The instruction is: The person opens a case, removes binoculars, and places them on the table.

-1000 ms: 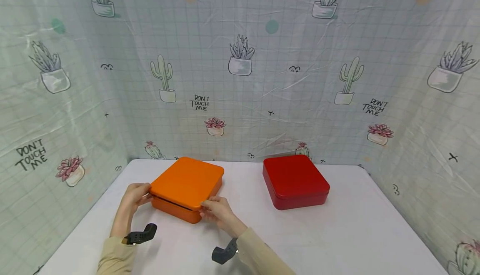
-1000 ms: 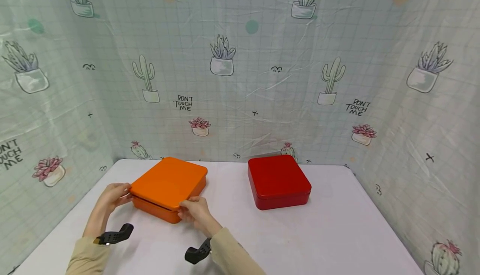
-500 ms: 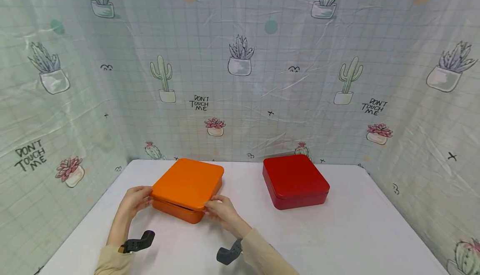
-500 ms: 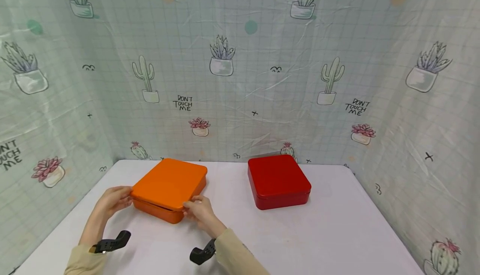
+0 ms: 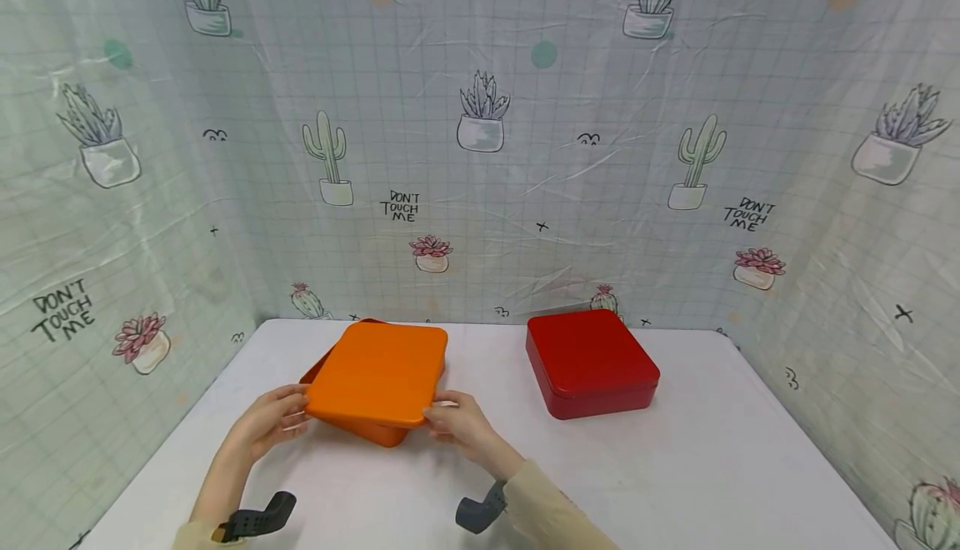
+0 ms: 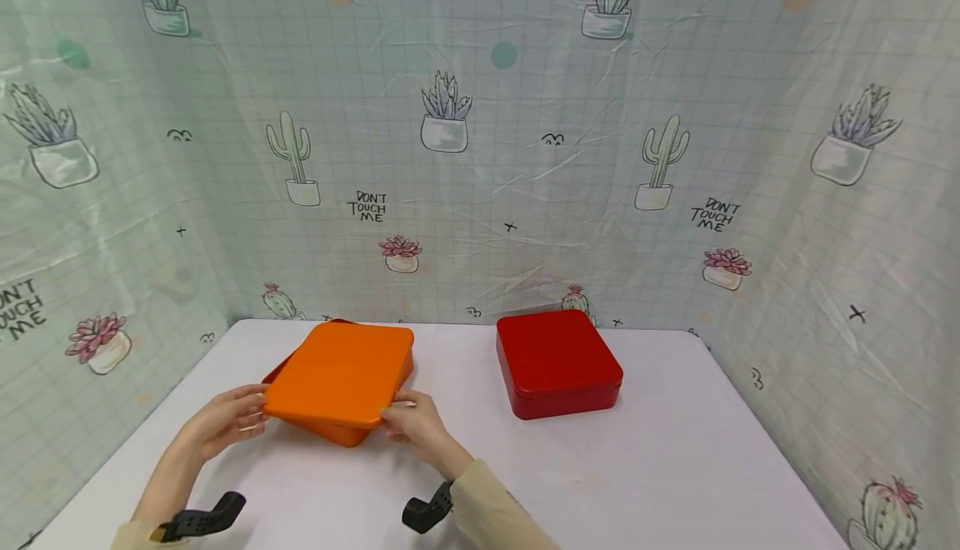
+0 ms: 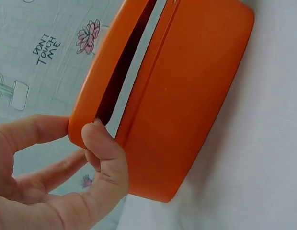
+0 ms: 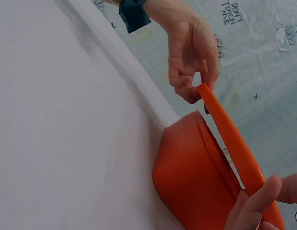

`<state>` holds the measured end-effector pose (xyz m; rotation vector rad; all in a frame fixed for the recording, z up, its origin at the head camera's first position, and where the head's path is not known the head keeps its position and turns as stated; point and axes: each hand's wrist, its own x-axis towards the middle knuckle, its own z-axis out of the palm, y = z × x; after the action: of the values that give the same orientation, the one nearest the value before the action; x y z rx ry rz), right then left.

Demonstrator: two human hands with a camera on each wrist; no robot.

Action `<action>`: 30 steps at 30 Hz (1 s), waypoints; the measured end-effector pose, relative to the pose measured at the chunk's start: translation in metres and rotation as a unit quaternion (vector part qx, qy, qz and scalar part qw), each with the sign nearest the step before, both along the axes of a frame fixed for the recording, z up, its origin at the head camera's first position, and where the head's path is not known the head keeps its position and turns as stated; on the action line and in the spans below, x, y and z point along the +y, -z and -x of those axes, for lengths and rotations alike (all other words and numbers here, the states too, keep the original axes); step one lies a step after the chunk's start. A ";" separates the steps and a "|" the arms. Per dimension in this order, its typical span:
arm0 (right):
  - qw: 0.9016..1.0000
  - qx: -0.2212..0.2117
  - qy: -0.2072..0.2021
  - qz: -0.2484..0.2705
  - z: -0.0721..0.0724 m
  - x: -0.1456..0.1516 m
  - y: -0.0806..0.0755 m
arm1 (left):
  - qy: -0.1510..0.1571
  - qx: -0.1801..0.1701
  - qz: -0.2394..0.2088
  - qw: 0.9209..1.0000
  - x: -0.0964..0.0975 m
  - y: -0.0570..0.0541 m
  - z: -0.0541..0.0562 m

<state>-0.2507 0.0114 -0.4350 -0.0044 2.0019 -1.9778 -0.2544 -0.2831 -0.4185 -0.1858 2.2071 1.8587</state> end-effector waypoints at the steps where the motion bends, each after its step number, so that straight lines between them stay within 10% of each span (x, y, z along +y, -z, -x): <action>1: 1.000 0.003 -0.003 -0.006 0.000 0.002 0.000 | 0.003 0.001 -0.001 1.000 0.001 0.000 -0.002; 30: 0.996 0.030 -0.069 -0.057 -0.027 0.082 -0.013 | 0.116 -0.014 -0.077 0.990 0.044 -0.010 -0.043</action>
<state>-0.2239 0.0930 -0.4222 -0.1733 2.0879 -1.7966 -0.2111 -0.2387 -0.4081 0.0700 1.9610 1.8726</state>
